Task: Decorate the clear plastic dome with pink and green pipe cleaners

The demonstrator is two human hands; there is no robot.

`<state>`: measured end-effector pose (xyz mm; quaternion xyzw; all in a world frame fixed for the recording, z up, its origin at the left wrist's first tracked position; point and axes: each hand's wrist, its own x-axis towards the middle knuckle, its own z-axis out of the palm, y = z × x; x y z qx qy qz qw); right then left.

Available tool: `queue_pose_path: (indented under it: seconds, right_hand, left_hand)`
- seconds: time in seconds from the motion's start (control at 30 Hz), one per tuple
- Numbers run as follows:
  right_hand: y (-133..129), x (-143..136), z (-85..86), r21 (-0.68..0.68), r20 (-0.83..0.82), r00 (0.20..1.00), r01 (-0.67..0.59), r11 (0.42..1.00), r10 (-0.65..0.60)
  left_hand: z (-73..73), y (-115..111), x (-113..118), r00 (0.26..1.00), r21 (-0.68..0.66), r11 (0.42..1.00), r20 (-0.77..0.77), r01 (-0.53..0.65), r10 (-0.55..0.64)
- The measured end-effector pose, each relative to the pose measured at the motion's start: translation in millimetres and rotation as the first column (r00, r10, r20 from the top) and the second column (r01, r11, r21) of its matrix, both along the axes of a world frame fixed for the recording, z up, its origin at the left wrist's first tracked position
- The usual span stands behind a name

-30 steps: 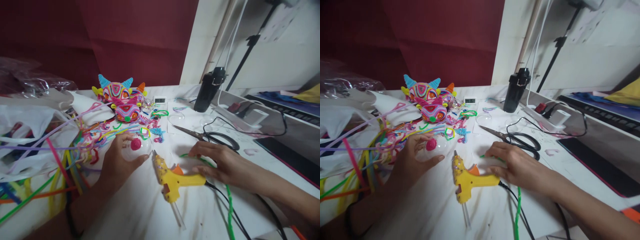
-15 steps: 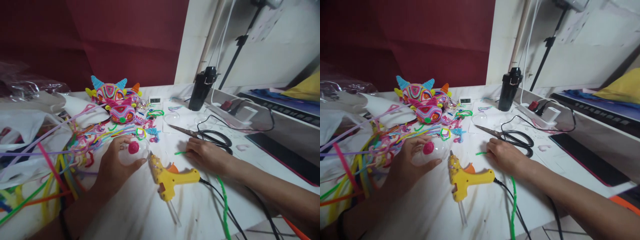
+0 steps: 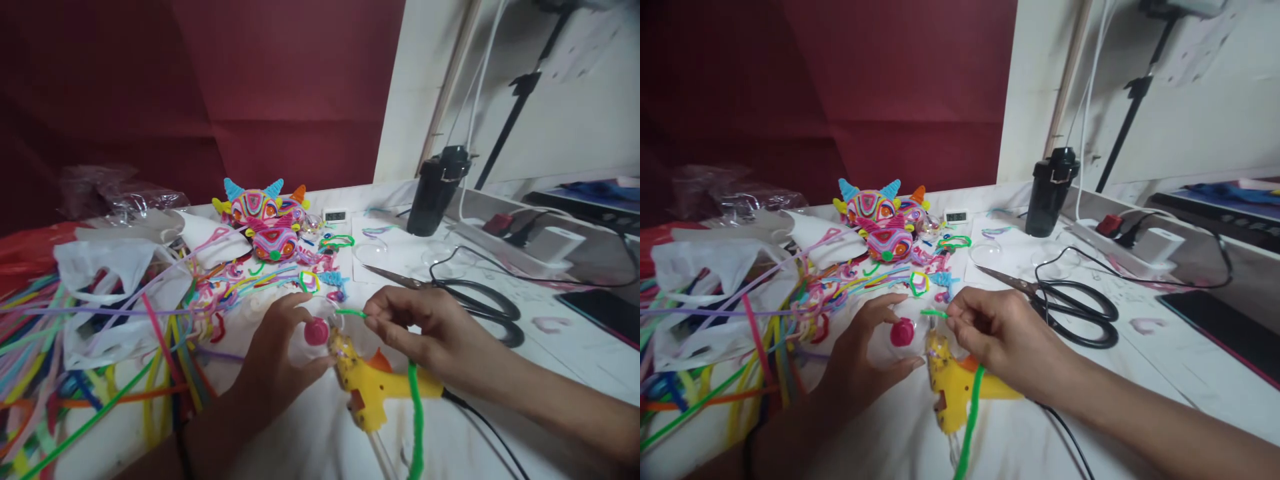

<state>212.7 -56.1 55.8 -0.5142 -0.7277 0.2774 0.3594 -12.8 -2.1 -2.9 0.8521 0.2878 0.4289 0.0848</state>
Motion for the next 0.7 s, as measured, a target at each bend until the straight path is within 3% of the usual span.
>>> queue_pose_path:
  seconds: [0.3, 0.7]
  right_hand:
    - [1, -5, -12.1, -0.075, -0.057, 0.998, -0.041, 0.996, 0.037]
    - [1, -8, -18.9, -0.06, -0.039, 0.998, -0.06, 0.996, 0.057]
  left_hand:
    - [-0.5, -2, 1, 0.999, -0.001, 0.999, -0.027, -0.037, 0.037]
    - [-3.2, -3, 2, 1.0, 0.001, 1.0, 0.006, 0.003, -0.003]
